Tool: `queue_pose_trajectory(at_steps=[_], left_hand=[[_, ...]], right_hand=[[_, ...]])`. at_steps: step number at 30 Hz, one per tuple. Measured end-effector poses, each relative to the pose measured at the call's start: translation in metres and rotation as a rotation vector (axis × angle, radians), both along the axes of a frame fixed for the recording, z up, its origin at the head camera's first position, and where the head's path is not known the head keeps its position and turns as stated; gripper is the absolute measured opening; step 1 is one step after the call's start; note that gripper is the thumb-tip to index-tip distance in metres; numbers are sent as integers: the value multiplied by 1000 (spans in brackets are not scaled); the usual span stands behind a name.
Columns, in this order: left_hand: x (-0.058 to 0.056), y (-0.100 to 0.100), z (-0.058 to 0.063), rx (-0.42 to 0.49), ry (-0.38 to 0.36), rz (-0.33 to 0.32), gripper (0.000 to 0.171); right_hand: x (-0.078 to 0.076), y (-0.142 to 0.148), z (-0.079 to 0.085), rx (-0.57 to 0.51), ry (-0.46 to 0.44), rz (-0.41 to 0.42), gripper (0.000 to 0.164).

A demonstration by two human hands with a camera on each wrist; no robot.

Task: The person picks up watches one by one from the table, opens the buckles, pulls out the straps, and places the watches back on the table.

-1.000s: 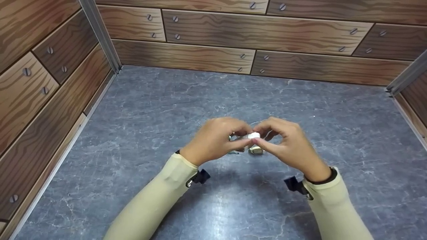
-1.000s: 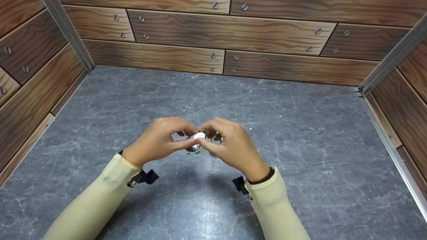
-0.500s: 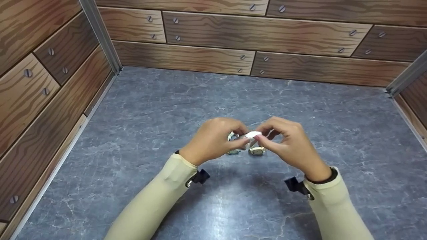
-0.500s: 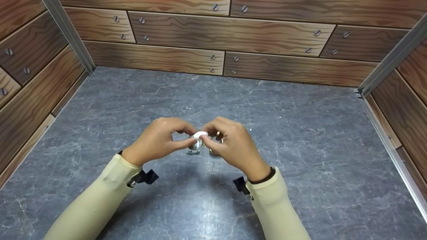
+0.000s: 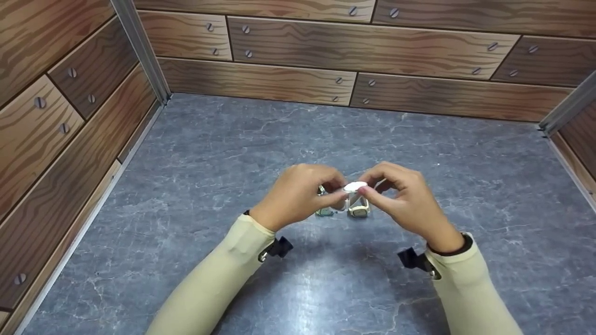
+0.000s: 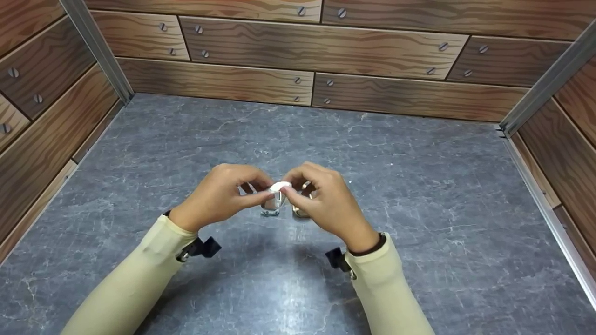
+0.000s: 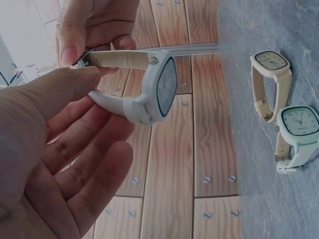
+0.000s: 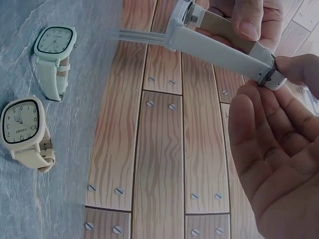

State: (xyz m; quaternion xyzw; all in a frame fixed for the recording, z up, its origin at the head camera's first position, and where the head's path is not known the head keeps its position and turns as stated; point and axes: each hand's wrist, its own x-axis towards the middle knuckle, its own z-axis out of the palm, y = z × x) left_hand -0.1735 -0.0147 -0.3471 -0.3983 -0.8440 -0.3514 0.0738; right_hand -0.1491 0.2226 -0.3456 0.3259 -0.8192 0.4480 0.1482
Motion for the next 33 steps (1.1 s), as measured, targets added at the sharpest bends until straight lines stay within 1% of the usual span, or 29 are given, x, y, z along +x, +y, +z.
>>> queue_pose_trajectory(at_steps=[6,9,14,16,19,23,27,30,33], left_hand=[[0,-1,1,68,-39,-23,9],[-1,-2,1,44,-52,-26,10],[-3,-5,0,-27,-107,-21,10],[-4,-6,0,-49,-130,-12,10],[-4,-7,0,-79,-142,-3,11],[-3,-6,0,-87,-129,3,12],[-1,-3,-1,-65,-115,-29,20],[1,-2,-2,-49,-91,-54,24],[2,-1,-3,-31,-50,-59,24]], right_hand=[[1,0,1,-7,-70,-7,12],[1,0,1,20,-79,-30,10],[1,0,0,50,-52,-72,7],[1,0,0,54,-47,-81,5],[1,0,0,55,-45,-85,5],[1,0,-1,58,-26,-70,8],[1,-2,-2,77,-16,-21,9],[2,-4,-2,90,-20,10,10],[2,-4,-1,88,-21,22,11]])
